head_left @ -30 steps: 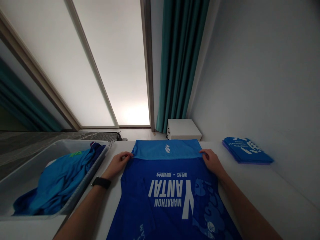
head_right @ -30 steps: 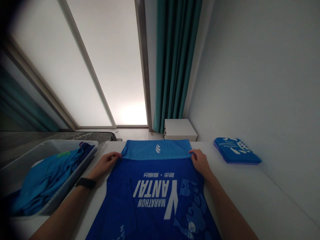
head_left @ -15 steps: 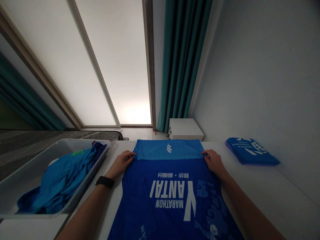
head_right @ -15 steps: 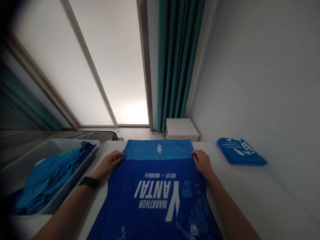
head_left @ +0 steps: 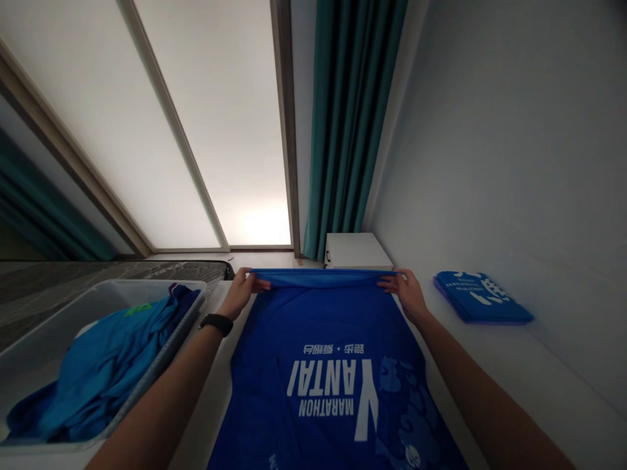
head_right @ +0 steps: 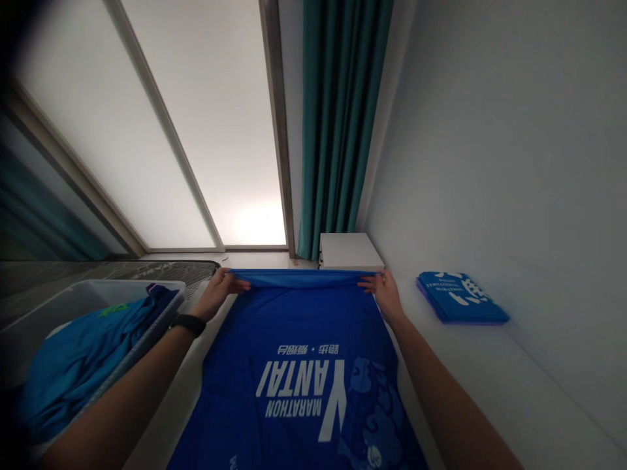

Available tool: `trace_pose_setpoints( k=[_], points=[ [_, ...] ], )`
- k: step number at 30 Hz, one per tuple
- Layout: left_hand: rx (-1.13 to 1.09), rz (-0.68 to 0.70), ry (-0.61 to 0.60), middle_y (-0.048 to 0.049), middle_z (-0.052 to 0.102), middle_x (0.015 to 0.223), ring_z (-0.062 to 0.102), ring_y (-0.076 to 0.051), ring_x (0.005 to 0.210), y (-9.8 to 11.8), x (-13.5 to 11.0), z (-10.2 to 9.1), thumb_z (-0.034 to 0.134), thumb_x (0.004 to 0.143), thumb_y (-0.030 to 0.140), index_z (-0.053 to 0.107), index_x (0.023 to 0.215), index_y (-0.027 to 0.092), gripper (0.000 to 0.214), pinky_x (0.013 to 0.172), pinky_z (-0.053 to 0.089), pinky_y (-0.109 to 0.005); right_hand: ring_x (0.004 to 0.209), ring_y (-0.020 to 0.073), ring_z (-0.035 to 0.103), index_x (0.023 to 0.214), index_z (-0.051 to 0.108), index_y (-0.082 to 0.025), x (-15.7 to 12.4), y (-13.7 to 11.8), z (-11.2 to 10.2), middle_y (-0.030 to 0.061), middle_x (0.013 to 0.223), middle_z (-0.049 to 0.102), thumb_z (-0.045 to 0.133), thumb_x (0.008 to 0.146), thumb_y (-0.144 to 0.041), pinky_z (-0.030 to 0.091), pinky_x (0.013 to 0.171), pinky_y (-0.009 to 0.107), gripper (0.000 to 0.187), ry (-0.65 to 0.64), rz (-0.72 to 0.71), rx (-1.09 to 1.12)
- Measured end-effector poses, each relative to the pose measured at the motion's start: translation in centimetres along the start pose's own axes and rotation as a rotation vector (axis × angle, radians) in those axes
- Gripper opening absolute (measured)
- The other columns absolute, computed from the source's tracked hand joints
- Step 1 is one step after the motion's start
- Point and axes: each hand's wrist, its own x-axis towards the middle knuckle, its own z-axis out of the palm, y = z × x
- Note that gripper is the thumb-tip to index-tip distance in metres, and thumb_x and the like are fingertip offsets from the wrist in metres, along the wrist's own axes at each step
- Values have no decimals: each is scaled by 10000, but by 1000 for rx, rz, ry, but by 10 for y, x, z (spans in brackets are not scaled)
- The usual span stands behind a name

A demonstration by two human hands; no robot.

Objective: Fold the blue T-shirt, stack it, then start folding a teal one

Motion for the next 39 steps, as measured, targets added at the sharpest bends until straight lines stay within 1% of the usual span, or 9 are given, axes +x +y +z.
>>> trace_pose_setpoints(
  k=[3, 9, 13, 19, 23, 29, 33, 37, 39],
  points=[
    [-60, 5, 65, -39, 738, 772, 728, -207, 769, 12, 24, 7, 510, 883, 378, 385, 906, 239, 189, 784, 544, -401, 710, 173, 708, 956, 423, -265, 23, -15, 15, -19, 777, 674, 540, 853, -393, 563, 639, 305, 201, 50, 28, 138],
    [-26, 91, 157, -25, 726, 816, 725, -199, 843, 25, 49, 11, 505, 896, 342, 415, 934, 227, 151, 889, 508, -463, 726, 159, 706, 911, 471, -276, 52, -31, 31, -39, 782, 649, 514, 851, -258, 605, 609, 310, 77, 104, 65, 162],
    [-7, 84, 201, -35, 725, 816, 726, -206, 834, 19, 52, 9, 505, 890, 324, 421, 925, 228, 133, 891, 505, -467, 683, 152, 700, 893, 480, -266, 55, -31, 33, -36, 761, 650, 522, 842, -228, 599, 576, 285, 76, 121, 73, 144],
    [-12, 119, 226, -45, 724, 810, 720, -203, 832, 14, 55, 8, 517, 885, 310, 454, 939, 217, 125, 924, 492, -449, 607, 163, 697, 963, 445, -259, 49, -26, 27, -33, 695, 665, 497, 873, -263, 573, 533, 271, 103, 122, 64, 126],
    [-38, 104, 237, -40, 715, 793, 714, -191, 833, 16, 61, 11, 516, 887, 265, 471, 932, 206, 86, 930, 498, -435, 645, 167, 702, 930, 456, -260, 55, -21, 25, -31, 693, 672, 536, 851, -291, 587, 610, 301, 116, 120, 50, 127],
    [-19, 60, 228, -20, 690, 719, 713, -177, 770, 16, 67, 15, 506, 883, 261, 478, 898, 202, 67, 851, 539, -400, 671, 157, 688, 871, 493, -258, 63, -14, 26, -35, 691, 659, 563, 789, -273, 579, 641, 290, 108, 127, 48, 100],
    [35, 44, 230, 9, 657, 625, 697, -180, 664, 15, 63, 13, 533, 838, 279, 491, 861, 197, 95, 696, 556, -342, 667, 162, 682, 870, 488, -262, 63, -12, 26, -33, 682, 653, 549, 795, -296, 565, 602, 280, 102, 135, 43, 73],
    [91, 45, 257, 36, 588, 502, 593, -149, 460, 17, 62, 11, 572, 772, 260, 523, 828, 181, 109, 485, 473, -246, 586, 161, 649, 909, 488, -265, 68, -17, 24, -43, 645, 632, 519, 820, -321, 538, 517, 272, 110, 154, 18, 27],
    [108, 55, 271, 51, 549, 461, 526, -125, 398, 19, 63, 10, 582, 746, 236, 537, 809, 176, 98, 430, 420, -219, 506, 155, 602, 912, 504, -253, 71, -21, 24, -41, 610, 617, 536, 816, -324, 501, 456, 261, 124, 161, 5, -6]
  ],
)
